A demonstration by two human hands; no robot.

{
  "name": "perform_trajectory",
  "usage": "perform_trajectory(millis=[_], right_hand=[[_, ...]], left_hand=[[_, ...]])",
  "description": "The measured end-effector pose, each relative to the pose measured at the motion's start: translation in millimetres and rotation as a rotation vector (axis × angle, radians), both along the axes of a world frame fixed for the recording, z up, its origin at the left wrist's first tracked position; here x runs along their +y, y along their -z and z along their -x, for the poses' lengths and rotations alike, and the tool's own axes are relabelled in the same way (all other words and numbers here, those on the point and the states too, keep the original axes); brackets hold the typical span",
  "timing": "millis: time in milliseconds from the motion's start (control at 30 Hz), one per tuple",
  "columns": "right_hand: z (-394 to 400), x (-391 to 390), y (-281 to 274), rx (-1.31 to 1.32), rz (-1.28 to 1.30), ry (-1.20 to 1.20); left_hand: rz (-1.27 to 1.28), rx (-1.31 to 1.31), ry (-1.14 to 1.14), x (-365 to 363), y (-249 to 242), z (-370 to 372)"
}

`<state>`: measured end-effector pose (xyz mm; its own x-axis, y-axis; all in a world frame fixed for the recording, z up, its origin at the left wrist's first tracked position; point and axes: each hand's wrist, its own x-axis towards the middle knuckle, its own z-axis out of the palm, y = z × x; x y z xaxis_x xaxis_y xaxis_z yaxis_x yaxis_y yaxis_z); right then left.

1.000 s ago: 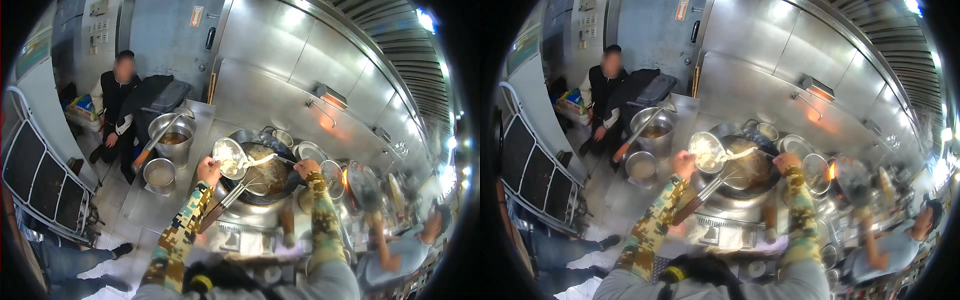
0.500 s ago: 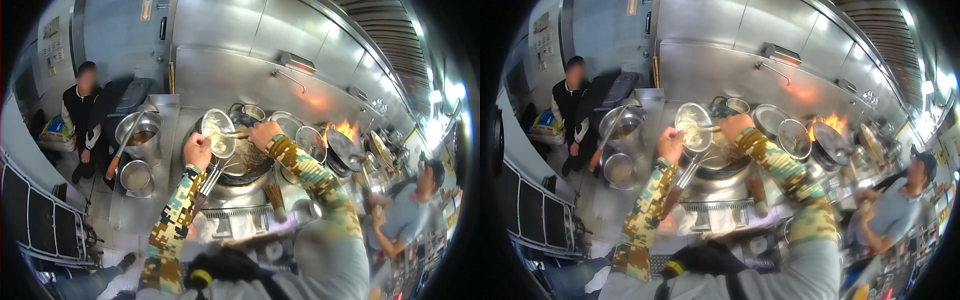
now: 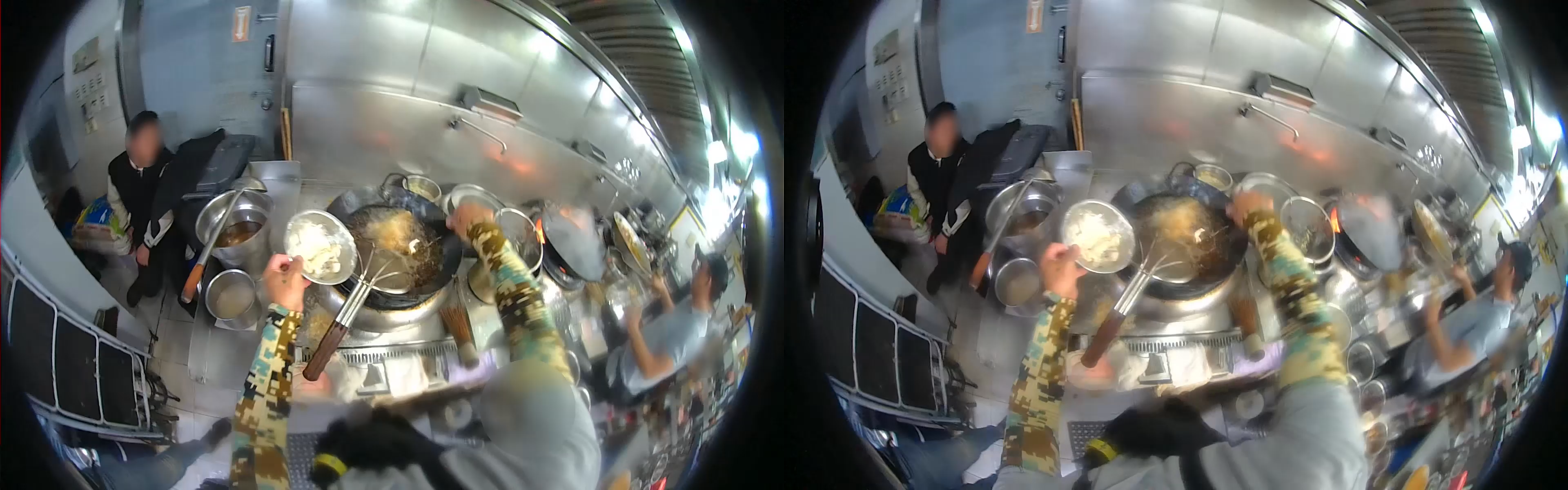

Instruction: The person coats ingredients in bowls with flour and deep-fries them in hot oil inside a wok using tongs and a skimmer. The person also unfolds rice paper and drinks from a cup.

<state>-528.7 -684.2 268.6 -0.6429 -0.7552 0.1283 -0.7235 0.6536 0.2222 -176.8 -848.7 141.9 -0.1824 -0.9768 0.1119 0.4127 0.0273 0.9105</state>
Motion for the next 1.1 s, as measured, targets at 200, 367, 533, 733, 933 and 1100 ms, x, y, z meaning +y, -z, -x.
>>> perform_trajectory(millis=[200, 367, 533, 733, 933, 1100], right_hand=[[-154.7, 26.2, -99.4, 0.219, -0.052, -0.59], [-187.8, 4.1, -55.5, 0.302, -0.163, -0.701], [-142.4, 22.6, -79.2, 0.265, 0.011, -0.589], [-65.3, -1.3, -18.3, 0.056, -0.139, -0.216], [-24.7, -7.1, 18.8, -0.056, -0.059, -0.046], [-145.2, 20.0, -69.1, 0.168, -0.125, -0.544]], left_hand=[[0.085, 0.016, 0.119, 16.4, -28.2, -7.1], [0.05, 0.072, 0.213, 37.1, -49.6, 10.9], [0.017, 0.041, 0.155, 20.0, -14.7, 13.6], [0.015, -0.038, 0.065, 3.4, 10.6, 28.4], [0.087, -0.058, 0.035, 14.6, 2.4, 32.6], [0.115, -0.03, 0.092, 27.9, -19.9, 43.9]])
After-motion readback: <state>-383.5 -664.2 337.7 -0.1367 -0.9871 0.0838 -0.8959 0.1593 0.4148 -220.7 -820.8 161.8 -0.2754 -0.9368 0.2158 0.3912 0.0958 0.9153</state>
